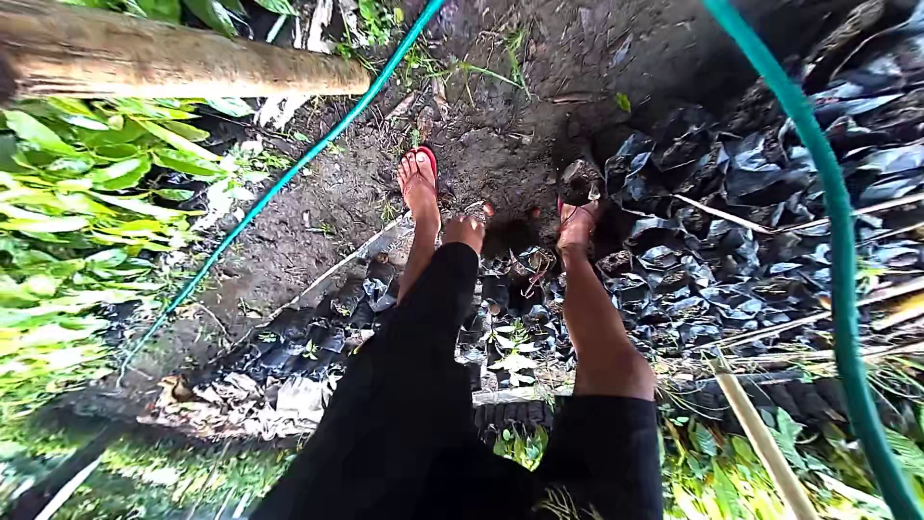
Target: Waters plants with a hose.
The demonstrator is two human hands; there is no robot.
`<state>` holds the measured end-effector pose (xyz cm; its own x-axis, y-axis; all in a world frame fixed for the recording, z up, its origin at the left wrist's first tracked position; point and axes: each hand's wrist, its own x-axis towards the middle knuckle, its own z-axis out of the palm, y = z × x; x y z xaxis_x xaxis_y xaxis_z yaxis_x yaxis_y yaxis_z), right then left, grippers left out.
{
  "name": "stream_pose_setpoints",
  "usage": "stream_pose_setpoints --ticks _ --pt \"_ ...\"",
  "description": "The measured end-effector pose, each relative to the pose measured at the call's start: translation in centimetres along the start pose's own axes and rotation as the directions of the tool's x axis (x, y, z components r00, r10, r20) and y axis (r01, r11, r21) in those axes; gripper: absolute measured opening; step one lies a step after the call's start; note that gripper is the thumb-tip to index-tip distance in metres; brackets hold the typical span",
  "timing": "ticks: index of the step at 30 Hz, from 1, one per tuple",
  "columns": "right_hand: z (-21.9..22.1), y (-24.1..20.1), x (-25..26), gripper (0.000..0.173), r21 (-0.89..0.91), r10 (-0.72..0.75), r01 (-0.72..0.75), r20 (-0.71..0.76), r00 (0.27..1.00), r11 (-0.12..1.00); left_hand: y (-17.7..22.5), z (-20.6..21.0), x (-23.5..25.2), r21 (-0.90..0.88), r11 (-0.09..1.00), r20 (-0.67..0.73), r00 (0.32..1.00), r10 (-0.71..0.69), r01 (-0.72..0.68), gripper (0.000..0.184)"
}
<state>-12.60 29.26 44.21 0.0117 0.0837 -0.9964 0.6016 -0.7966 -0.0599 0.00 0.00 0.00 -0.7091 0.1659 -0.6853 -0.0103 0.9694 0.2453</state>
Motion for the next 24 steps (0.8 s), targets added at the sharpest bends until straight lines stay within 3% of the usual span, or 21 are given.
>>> stream_pose_setpoints --ticks 1,2,3,6,9,10,11,12,13,14,15,17,19,21,24 --pt "-1.4 0.1 -1.5 0.045 -0.02 -0.012 0.012 -0.003 1.0 1.0 -0.9 0.3 -0.6 0.032 1.0 -0.065 0.998 0.002 0.0 0.049" --pt "-2.6 0.2 -3.0 0.045 -0.044 -0.017 0.016 -0.025 1.0 0.999 1.7 -4.6 -1.0 0.096 0.987 0.251 0.956 -0.149 0.129 0.05" --pt "-3.8 0.4 -4.6 0.046 -0.068 -0.05 0.046 -0.055 0.997 0.997 3.9 -8.6 -1.5 0.059 0.976 0.382 0.899 -0.215 0.208 0.05" --pt "-8.3 1.5 -8.9 0.046 -0.141 -0.301 0.285 -0.104 0.948 0.948 9.5 -17.1 -4.5 -0.244 0.933 0.339 0.925 -0.172 0.263 0.044" --pt "-13.7 4.9 -12.3 0.037 -0.27 -0.521 0.483 -0.086 0.849 0.833 17.4 -25.3 -8.4 -0.584 0.801 0.28 0.959 0.046 0.132 0.04" --pt "-15.4 7.4 -12.9 0.035 -0.275 -0.684 0.658 -0.002 0.729 0.701 20.1 -27.7 -10.2 -0.684 0.726 0.247 0.959 0.143 0.068 0.039" --pt "-17.2 10.2 -13.0 0.037 -0.284 -0.853 0.844 0.133 0.505 0.455 22.7 -29.9 -12.6 -0.773 0.634 0.206 0.949 0.237 0.009 0.042" --pt "-17.6 12.0 -13.2 0.046 -0.269 -0.934 0.937 0.217 0.283 0.221 25.0 -31.9 -15.5 -0.85 0.526 0.177 0.929 0.323 -0.021 0.049" --pt "-16.8 12.8 -13.6 0.056 -0.263 -0.959 0.963 0.254 0.127 0.058 26.8 -33.6 -18.8 -0.913 0.407 0.186 0.891 0.414 0.002 0.063" --pt "-15.4 13.2 -13.8 0.063 -0.267 -0.964 0.963 0.262 0.035 -0.038 27.9 -35.2 -22.2 -0.962 0.258 0.217 0.835 0.506 0.094 0.081" --pt "-13.7 13.4 -13.9 0.066 -0.292 -0.966 0.952 0.259 -0.01 -0.088 28.3 -36.8 -25.5 -0.965 0.123 0.258 0.774 0.579 0.23 0.094" --pt "-10.8 14.3 -14.1 0.065 -0.379 -0.958 0.919 0.288 0.008 -0.106 28.1 -40.2 -30.4 -0.894 -0.011 0.341 0.694 0.634 0.449 0.095" --pt "-9.0 14.8 -14.7 0.061 -0.401 -0.922 0.908 0.384 0.049 -0.119 27.5 -42.7 -32.3 -0.875 -0.032 0.383 0.732 0.564 0.483 0.073" --pt "-8.3 14.6 -16.1 0.062 -0.357 -0.843 0.927 0.528 0.099 -0.115 26.7 -44.8 -32.7 -0.901 0.028 0.398 0.8 0.449 0.433 0.05" --pt "-8.6 12.1 -18.9 0.076 -0.285 -0.703 0.957 0.689 0.174 -0.042 26.7 -47.3 -33.7 -0.971 0.126 0.233 0.915 0.329 0.202 0.048"
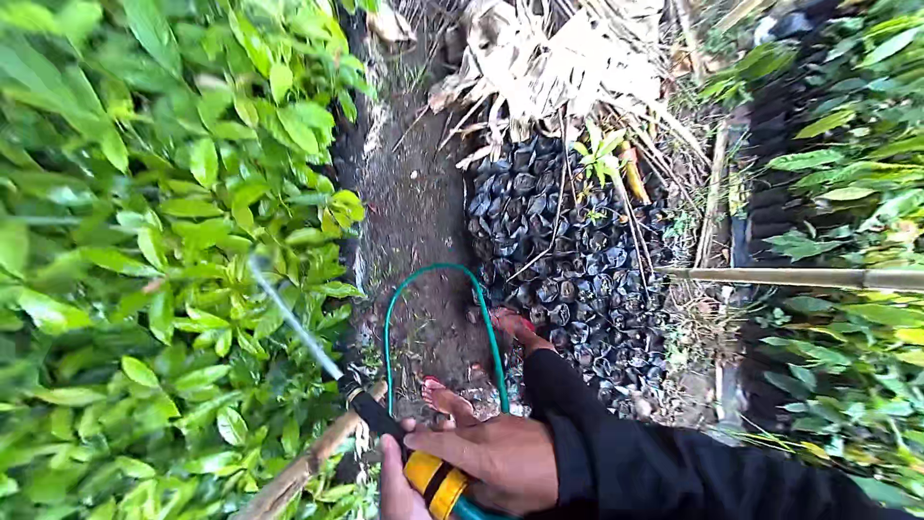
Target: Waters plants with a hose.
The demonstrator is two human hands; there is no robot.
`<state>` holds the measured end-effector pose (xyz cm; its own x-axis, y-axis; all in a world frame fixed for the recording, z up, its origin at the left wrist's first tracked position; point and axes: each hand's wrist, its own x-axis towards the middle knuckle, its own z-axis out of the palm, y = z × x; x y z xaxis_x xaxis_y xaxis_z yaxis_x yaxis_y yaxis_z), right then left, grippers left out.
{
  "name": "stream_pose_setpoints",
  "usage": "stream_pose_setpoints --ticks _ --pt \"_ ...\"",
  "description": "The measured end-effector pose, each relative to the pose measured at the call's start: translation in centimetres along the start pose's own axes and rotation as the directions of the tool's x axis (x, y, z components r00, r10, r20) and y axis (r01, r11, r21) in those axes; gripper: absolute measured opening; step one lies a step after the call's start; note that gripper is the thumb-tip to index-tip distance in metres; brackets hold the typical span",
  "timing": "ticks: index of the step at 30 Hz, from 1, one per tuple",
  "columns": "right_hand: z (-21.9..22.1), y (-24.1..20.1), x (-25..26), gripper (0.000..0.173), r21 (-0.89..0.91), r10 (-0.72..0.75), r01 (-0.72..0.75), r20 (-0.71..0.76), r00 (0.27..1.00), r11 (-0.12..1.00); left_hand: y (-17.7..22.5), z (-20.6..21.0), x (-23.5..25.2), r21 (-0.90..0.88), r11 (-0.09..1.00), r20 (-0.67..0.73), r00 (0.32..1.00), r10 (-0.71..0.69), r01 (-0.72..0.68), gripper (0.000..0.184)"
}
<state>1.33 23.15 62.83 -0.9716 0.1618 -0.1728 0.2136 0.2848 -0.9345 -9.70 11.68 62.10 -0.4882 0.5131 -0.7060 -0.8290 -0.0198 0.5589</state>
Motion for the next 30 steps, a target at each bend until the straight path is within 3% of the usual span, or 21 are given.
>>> stream_pose_setpoints --ticks 2,5,7,9,14,17,20,22,26,30 --pt "-1.6 -0.7 0.8 0.059 0.089 -0.044 0.052 -0.088 0.995 0.995 1.1 0.4 -0.7 0.01 0.994 -0.036 0.994 0.106 -0.106 0.052" --pt "-3.0 -1.4 3.3 0.033 0.339 0.124 -0.029 -0.263 0.957 0.94 1.9 -0.1 -1.1 -0.192 0.978 0.195 0.974 0.115 -0.077 0.06" --pt "-2.9 -1.9 5.7 0.038 0.53 0.29 -0.177 -0.139 0.947 0.83 1.9 0.6 -2.1 -0.25 0.968 0.316 0.944 0.098 -0.017 0.06" --pt "-2.3 -2.8 8.1 0.05 0.679 0.343 -0.273 0.033 0.939 0.682 1.6 1.6 -3.2 -0.277 0.96 0.423 0.903 0.074 0.051 0.061" --pt "-0.6 -4.5 11.7 0.058 0.904 0.162 -0.258 0.214 0.963 0.34 2.6 1.7 -4.4 -0.23 0.972 0.504 0.86 0.082 0.042 0.068" --pt "0.0 -4.6 13.1 0.06 0.966 0.043 -0.199 0.195 0.98 0.163 4.3 1.8 -4.4 -0.171 0.973 0.563 0.826 -0.035 0.157 0.06" --pt "0.7 -4.7 14.5 0.054 0.986 0.012 -0.15 0.15 0.989 0.068 4.9 2.2 -4.9 -0.123 0.988 0.491 0.871 -0.022 0.095 0.065" --pt "1.4 -4.9 15.0 0.046 0.98 0.049 -0.18 0.177 0.983 0.086 4.9 1.7 -5.0 -0.112 0.994 0.443 0.896 0.035 0.017 0.069" --pt "1.4 -6.1 14.7 0.044 0.88 0.223 -0.359 0.3 0.927 0.31 4.7 -1.3 -4.6 -0.101 0.994 0.466 0.881 0.083 -0.04 0.068" --pt "0.9 -6.9 15.9 0.048 0.802 0.34 -0.399 0.261 0.903 0.444 5.6 -1.6 -4.1 -0.1 0.992 0.462 0.88 0.112 -0.074 0.068"
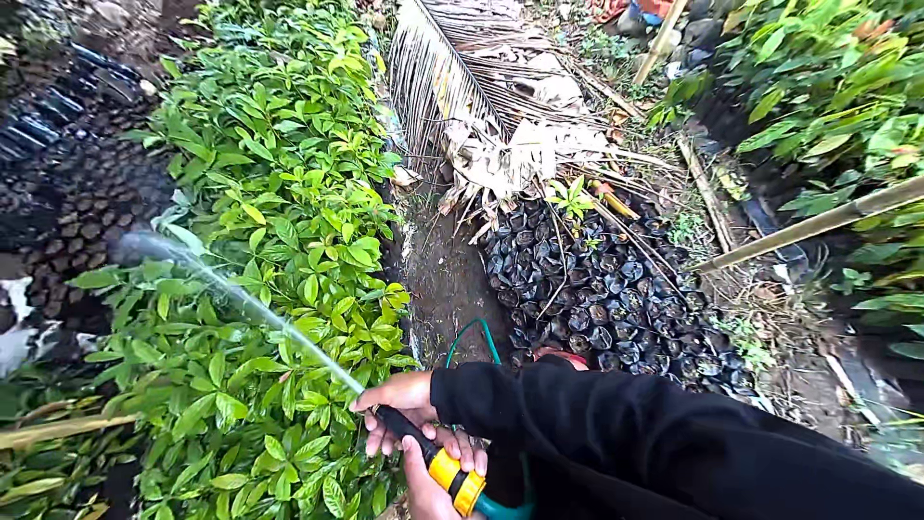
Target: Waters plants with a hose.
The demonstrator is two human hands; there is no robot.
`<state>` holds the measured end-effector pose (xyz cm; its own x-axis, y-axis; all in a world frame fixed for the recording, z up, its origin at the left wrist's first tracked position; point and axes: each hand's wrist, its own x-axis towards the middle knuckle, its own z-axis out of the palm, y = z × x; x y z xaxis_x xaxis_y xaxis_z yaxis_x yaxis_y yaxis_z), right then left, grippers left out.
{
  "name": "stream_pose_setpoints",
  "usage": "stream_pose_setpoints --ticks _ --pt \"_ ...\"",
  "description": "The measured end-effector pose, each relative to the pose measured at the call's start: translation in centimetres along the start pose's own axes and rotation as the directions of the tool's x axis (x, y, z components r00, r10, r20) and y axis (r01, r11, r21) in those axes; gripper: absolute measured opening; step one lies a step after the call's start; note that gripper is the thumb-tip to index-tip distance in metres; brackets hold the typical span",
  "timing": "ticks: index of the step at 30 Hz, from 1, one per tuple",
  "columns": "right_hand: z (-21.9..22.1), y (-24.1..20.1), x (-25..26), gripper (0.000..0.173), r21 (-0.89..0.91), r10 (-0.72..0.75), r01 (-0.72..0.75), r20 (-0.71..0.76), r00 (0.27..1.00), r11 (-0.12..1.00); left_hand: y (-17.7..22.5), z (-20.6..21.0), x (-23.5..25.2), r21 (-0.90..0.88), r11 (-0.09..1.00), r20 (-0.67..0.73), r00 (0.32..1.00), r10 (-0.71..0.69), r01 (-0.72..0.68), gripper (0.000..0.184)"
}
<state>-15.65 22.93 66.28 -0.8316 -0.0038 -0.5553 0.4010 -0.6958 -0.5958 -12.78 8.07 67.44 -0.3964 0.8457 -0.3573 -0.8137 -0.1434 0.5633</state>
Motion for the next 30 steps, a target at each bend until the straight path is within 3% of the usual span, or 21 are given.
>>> stream_pose_setpoints --ticks 4,6,12,16,19,22,23,26,30 --pt "0.5 0.6 -0.2 0.053 -0.131 -0.125 0.099 -0.209 0.97 0.986 1.0 0.3 -0.3 -0.006 0.999 -0.033 0.998 -0.052 0.052 0.068" --pt "0.5 1.5 -0.1 0.055 -0.111 -0.191 0.169 -0.231 0.954 0.979 1.3 0.1 -0.7 -0.054 0.995 -0.047 0.995 -0.084 0.081 0.064" --pt "0.5 3.4 1.5 0.052 0.191 -0.184 0.182 -0.006 0.983 0.965 2.3 -1.4 -1.4 -0.151 0.987 -0.052 0.996 -0.066 0.058 0.061" --pt "1.9 3.8 2.0 0.049 0.285 -0.255 0.222 0.082 0.964 0.932 2.7 -1.9 -2.1 -0.179 0.981 -0.041 0.996 -0.083 0.075 0.062" --pt "2.5 4.8 2.9 0.048 0.506 -0.374 0.24 0.181 0.91 0.828 2.8 -2.4 -2.5 -0.184 0.979 0.024 0.996 -0.081 0.084 0.064" --pt "5.0 5.0 2.7 0.056 0.752 -0.427 0.196 0.124 0.896 0.629 3.6 -1.5 -2.9 -0.147 0.985 0.032 0.996 -0.085 0.088 0.064" --pt "5.3 5.1 2.9 0.058 0.777 -0.428 0.164 0.146 0.892 0.608 3.4 -1.9 -2.8 -0.179 0.98 0.051 0.996 -0.075 0.083 0.063" --pt "5.4 5.1 3.3 0.06 0.671 -0.348 0.175 0.132 0.928 0.72 2.9 -3.6 -2.4 -0.206 0.977 0.091 0.995 -0.036 0.054 0.062" --pt "4.3 4.7 3.7 0.049 0.306 -0.238 0.232 -0.018 0.971 0.923 3.6 -4.0 -2.2 -0.246 0.969 0.02 0.999 -0.03 0.034 0.063"
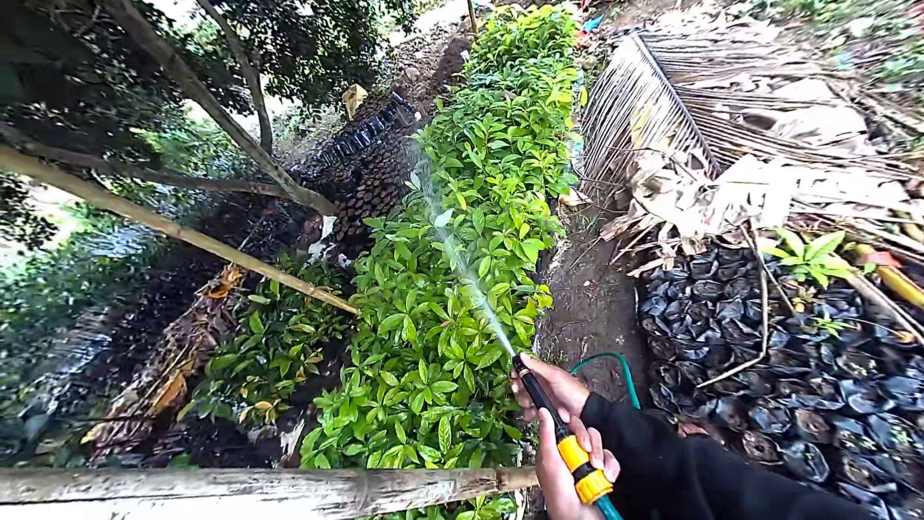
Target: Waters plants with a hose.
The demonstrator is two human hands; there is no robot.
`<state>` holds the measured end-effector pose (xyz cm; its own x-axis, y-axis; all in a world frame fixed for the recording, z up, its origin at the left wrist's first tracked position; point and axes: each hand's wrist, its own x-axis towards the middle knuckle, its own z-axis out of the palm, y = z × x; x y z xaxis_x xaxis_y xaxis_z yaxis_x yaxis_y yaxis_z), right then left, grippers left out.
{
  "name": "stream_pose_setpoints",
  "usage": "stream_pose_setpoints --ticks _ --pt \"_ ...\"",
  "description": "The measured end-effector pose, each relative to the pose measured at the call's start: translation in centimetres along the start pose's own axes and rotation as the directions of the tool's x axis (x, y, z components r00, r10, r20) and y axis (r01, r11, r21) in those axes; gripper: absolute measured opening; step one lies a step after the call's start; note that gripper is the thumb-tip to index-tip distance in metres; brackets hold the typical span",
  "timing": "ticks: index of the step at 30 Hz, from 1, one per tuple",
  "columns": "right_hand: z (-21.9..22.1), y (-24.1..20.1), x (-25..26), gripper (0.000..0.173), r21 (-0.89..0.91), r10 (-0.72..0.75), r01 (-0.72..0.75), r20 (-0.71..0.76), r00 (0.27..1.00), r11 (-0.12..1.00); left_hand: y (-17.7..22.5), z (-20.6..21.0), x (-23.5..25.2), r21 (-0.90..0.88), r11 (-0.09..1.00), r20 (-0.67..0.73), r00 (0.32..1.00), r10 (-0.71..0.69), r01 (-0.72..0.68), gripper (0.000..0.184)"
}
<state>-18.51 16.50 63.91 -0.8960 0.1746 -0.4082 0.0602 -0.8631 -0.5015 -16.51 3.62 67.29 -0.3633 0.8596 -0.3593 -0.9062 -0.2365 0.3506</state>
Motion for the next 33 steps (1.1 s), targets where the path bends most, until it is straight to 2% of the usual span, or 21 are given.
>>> stream_pose_setpoints --ticks 3,6,8,11,13,16,18,21,23,25,27,30,33 --pt "0.2 -0.6 0.0 0.043 -0.114 -0.035 0.022 -0.112 0.993 0.993 0.0 0.2 -0.2 -0.022 1.0 -0.002 1.0 0.011 -0.011 0.06" --pt "0.4 -0.9 0.1 0.038 -0.086 -0.06 0.048 -0.138 0.989 0.995 0.0 0.3 -0.2 -0.026 0.999 0.006 1.0 0.02 -0.02 0.058" --pt "0.1 -0.9 0.2 0.04 -0.018 -0.054 0.053 -0.08 0.995 0.998 -0.1 0.3 -0.3 -0.019 1.0 0.014 1.0 0.017 -0.017 0.059" --pt "-0.8 0.2 0.5 0.048 0.169 -0.055 0.04 0.083 0.995 0.985 -0.3 0.5 -0.5 -0.015 1.0 0.012 1.0 0.006 -0.006 0.062" --pt "-1.3 1.3 0.9 0.051 0.354 -0.101 0.012 0.234 0.967 0.935 -0.5 0.3 -0.5 -0.017 1.0 0.038 0.999 -0.025 0.026 0.064" --pt "-0.7 2.1 0.8 0.05 0.52 -0.153 -0.033 0.311 0.938 0.854 -0.8 -0.2 -0.5 -0.015 0.999 0.069 0.997 -0.043 0.045 0.063" --pt "-0.6 2.1 0.7 0.053 0.44 -0.127 -0.01 0.28 0.952 0.898 -0.6 0.0 -0.5 -0.026 0.999 0.054 0.998 -0.032 0.033 0.063" --pt "-0.3 1.6 0.4 0.057 0.119 -0.047 0.039 0.07 0.996 0.992 -0.1 0.3 -0.4 -0.032 0.999 -0.025 1.0 0.013 -0.013 0.059" --pt "0.1 0.9 0.1 0.053 -0.104 -0.057 0.05 -0.064 0.996 0.993 0.0 0.2 -0.3 -0.015 1.0 -0.064 0.998 0.022 -0.023 0.057" --pt "0.7 0.3 -0.1 0.047 -0.226 -0.084 0.047 -0.156 0.984 0.973 0.0 0.2 -0.5 0.0 1.0 -0.097 0.995 0.026 -0.026 0.056" --pt "0.4 0.2 0.0 0.046 -0.148 -0.05 0.033 -0.11 0.993 0.988 -0.1 0.4 -0.7 0.014 1.0 -0.105 0.994 0.026 -0.025 0.056" --pt "-0.6 1.1 0.4 0.053 0.102 -0.02 0.009 0.103 0.994 0.995 -0.1 0.7 -0.9 0.01 1.0 -0.076 0.997 0.023 -0.022 0.058" --pt "-0.7 2.4 0.4 0.056 0.386 -0.057 -0.051 0.264 0.963 0.921 -0.2 0.7 -1.1 -0.01 1.0 -0.046 0.999 0.01 -0.011 0.059"
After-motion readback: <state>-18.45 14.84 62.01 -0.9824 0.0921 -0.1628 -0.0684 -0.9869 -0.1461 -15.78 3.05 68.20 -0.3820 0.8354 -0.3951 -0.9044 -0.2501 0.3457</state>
